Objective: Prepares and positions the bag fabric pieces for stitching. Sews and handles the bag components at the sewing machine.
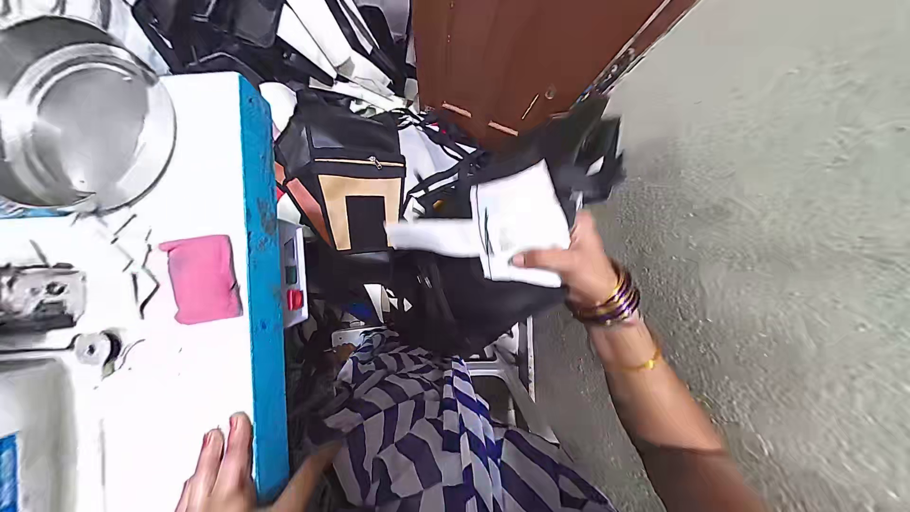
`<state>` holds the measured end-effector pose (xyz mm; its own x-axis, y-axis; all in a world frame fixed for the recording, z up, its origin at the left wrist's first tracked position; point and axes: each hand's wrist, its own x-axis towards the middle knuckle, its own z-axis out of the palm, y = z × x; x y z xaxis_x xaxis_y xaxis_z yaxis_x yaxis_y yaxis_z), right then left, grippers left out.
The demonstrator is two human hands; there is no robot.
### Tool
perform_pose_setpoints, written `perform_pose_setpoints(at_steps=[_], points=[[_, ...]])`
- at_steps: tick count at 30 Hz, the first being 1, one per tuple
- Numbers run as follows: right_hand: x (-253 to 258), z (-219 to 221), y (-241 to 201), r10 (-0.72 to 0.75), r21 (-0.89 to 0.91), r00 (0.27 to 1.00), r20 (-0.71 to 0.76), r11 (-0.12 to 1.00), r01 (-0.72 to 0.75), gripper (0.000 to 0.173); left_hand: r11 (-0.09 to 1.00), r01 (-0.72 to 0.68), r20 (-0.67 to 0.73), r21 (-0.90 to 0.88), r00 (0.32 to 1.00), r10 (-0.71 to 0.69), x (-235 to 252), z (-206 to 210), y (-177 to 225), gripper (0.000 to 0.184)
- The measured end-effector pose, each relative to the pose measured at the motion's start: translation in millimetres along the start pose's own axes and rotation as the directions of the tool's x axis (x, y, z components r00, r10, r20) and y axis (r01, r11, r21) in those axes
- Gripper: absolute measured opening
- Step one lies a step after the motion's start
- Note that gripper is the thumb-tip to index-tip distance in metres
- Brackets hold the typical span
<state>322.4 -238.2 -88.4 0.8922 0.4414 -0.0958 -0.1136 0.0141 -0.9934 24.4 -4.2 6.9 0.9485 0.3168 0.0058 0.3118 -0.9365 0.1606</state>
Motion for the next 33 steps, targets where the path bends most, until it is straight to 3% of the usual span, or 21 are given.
perform_pose_setpoints(at_steps=[2,4,7,10,12,14,15,17,19,20,22,24,27,30,33], points=[[24.6,13.3,-41.5,-0.238,0.122,0.971,-0.03,0.963,0.239,0.047,1.0,-0.026,-0.03,-0.002,0.999,0.026,-2.1,2.8,0.2,0.015],[44.8,29.3,-71.3,-0.349,0.266,0.928,-0.13,0.89,0.372,0.039,0.998,-0.057,-0.05,0.016,0.997,0.058,-4.2,5.4,-2.0,0.029],[62.2,46.8,-86.2,-0.31,0.487,0.918,-0.248,0.779,0.395,0.029,0.997,-0.064,-0.086,0.043,0.994,0.068,-5.9,10.7,-5.9,0.035],[70.8,52.7,-43.5,-0.161,0.538,0.944,-0.29,0.788,0.3,0.031,0.997,-0.048,-0.103,0.061,0.993,0.054,-6.4,13.1,-5.3,0.041],[72.0,52.4,20.5,-0.002,0.488,0.948,-0.318,0.857,0.166,0.039,0.996,-0.053,-0.108,0.077,0.992,0.062,-6.5,13.8,-5.3,0.041],[71.6,48.5,110.6,0.24,0.424,0.927,-0.288,0.9,-0.101,0.047,0.994,-0.059,-0.11,0.094,0.992,0.069,-5.9,13.6,-6.4,0.043],[69.7,45.6,160.2,0.389,0.364,0.884,-0.259,0.887,-0.284,0.043,0.992,-0.06,-0.112,0.11,0.991,0.072,-6.1,13.7,-6.8,0.043],[63.9,41.1,250.9,0.641,0.066,0.736,-0.216,0.762,-0.644,0.033,0.991,-0.045,-0.105,0.129,0.993,0.059,-6.4,13.7,-6.4,0.038],[58.8,44.4,297.3,0.788,-0.17,0.599,-0.142,0.577,-0.799,0.035,0.99,-0.028,-0.089,0.135,0.995,0.04,-6.5,13.7,-6.5,0.032],[58.4,51.4,303.9,0.806,-0.202,0.574,-0.145,0.544,-0.814,0.041,0.99,-0.019,-0.083,0.137,0.996,0.03,-7.0,13.4,-6.0,0.028],[65.6,71.8,304.7,0.762,-0.247,0.611,-0.213,0.563,-0.788,0.068,0.991,-0.01,-0.072,0.132,0.997,0.02,-8.0,12.0,-5.7,0.02],[92.9,97.3,293.8,0.639,-0.463,0.714,-0.287,0.56,-0.687,0.089,0.992,0.0,-0.063,0.126,0.998,0.008,-7.1,11.1,-6.0,0.019],[128.5,122.1,288.9,0.498,-0.674,0.842,-0.207,0.551,-0.492,0.107,0.991,0.041,-0.034,0.126,0.999,-0.037,-7.3,10.0,-2.9,0.02],[139.2,123.5,296.5,0.517,-0.672,0.845,-0.139,0.577,-0.464,0.104,0.991,0.066,-0.043,0.116,0.997,-0.061,-8.3,10.4,-0.9,0.021],[140.9,104.0,306.0,0.501,-0.533,0.848,-0.172,0.677,-0.508,0.073,0.993,0.068,-0.042,0.101,0.997,-0.064,-7.8,9.8,-1.5,0.019]])
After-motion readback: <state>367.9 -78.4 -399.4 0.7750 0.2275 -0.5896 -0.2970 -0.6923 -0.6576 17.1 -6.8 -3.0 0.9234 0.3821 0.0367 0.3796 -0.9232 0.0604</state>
